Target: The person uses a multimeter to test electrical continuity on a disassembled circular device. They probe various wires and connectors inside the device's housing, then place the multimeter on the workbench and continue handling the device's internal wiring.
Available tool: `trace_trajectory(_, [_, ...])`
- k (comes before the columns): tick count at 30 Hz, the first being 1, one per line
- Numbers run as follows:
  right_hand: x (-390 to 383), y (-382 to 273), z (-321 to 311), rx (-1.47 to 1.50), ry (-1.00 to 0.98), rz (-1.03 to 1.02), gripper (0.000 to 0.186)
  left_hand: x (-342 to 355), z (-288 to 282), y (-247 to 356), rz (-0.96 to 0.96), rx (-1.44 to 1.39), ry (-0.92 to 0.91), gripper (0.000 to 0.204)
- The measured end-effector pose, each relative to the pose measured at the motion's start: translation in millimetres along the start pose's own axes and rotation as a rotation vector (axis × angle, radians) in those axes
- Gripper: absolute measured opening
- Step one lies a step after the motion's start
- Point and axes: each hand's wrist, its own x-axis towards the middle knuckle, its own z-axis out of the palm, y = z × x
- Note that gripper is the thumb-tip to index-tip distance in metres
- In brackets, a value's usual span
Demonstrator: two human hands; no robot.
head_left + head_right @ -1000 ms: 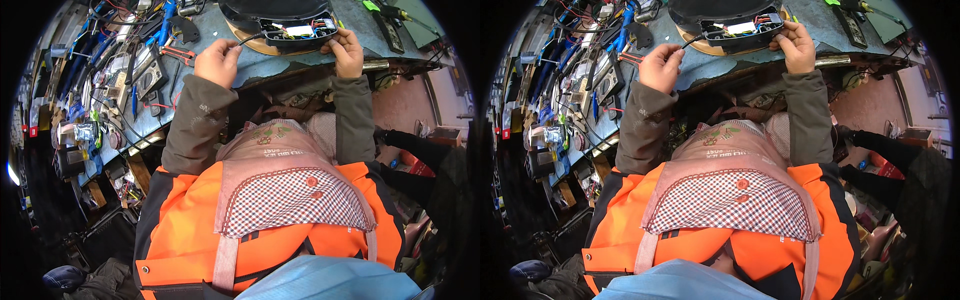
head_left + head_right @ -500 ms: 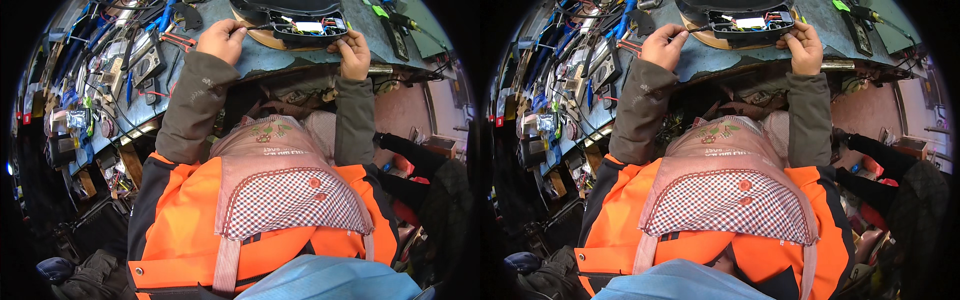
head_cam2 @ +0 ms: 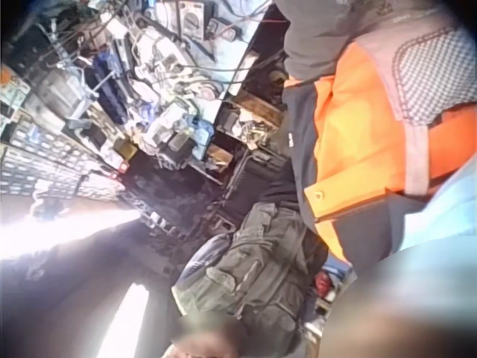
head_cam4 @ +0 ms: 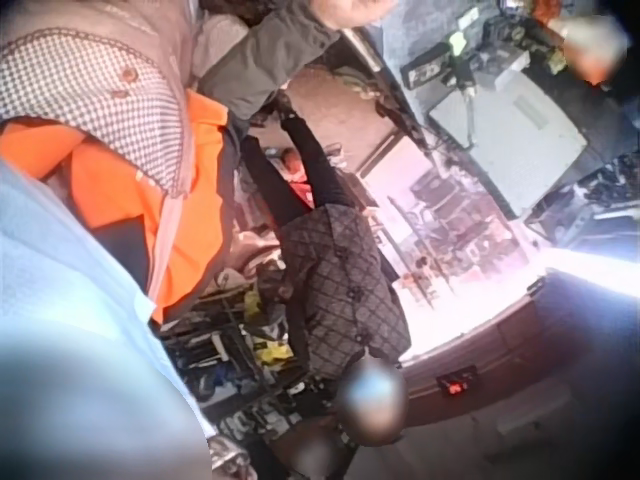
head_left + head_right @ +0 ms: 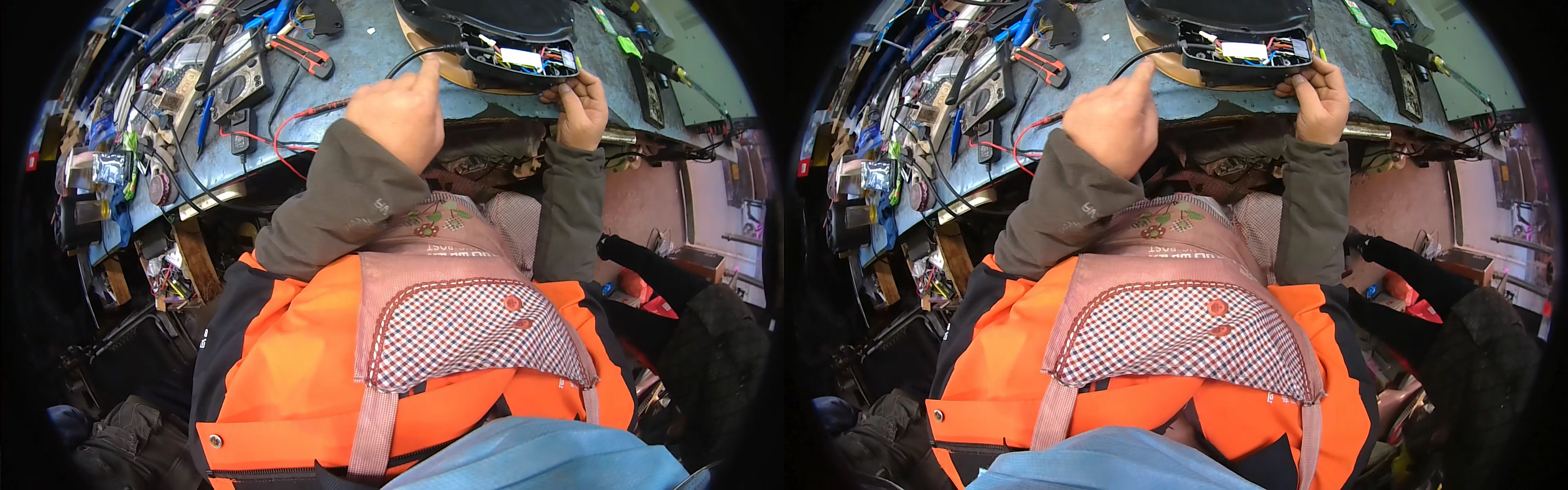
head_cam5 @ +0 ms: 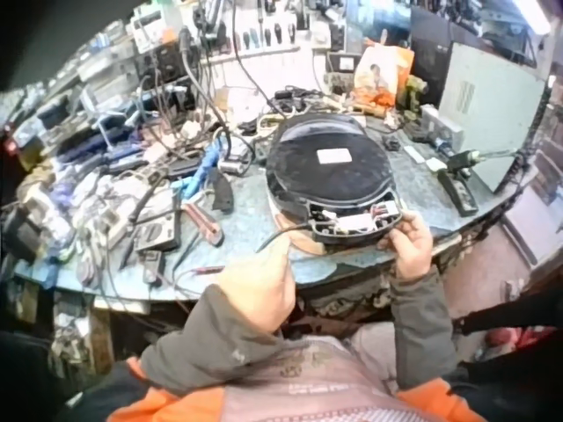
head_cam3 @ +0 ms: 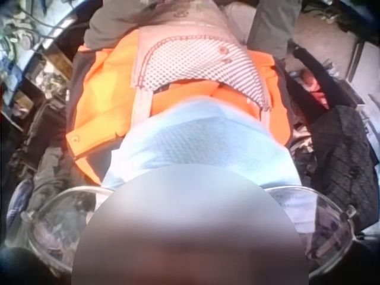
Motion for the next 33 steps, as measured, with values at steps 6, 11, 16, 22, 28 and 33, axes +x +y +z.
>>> trace_trajectory(6, [0.6,-3.2,-4.6,-0.038,0.002,-0.009,0.033,-1.7,13.3,4.9,-0.017,-0.103,-0.045,0.051])
trace_trajectory(11, [0.8,-1.0,-1.0,-0.010,-0.001,-0.019,0.032,-3.6,17.0,5.9,-0.034,-0.103,-0.030,0.055])
trace_trajectory(16, [1.4,0.9,-3.0,0.020,-0.018,-0.028,0.032,-3.9,18.2,5.4,-0.012,-0.078,-0.016,0.056])
trace_trajectory(22, [0.9,2.3,-3.6,0.022,0.000,-0.028,0.032,-3.8,21.2,5.4,0.007,-0.076,0.010,0.058])
trace_trajectory(28, [0.1,2.0,-3.1,-0.009,0.011,-0.006,0.033,-5.1,18.4,9.6,-0.007,-0.056,-0.018,0.060])
trace_trajectory(33, [0.9,3.0,-6.3,-0.071,0.011,-0.029,0.034,-4.7,20.2,7.8,0.002,-0.023,-0.021,0.062])
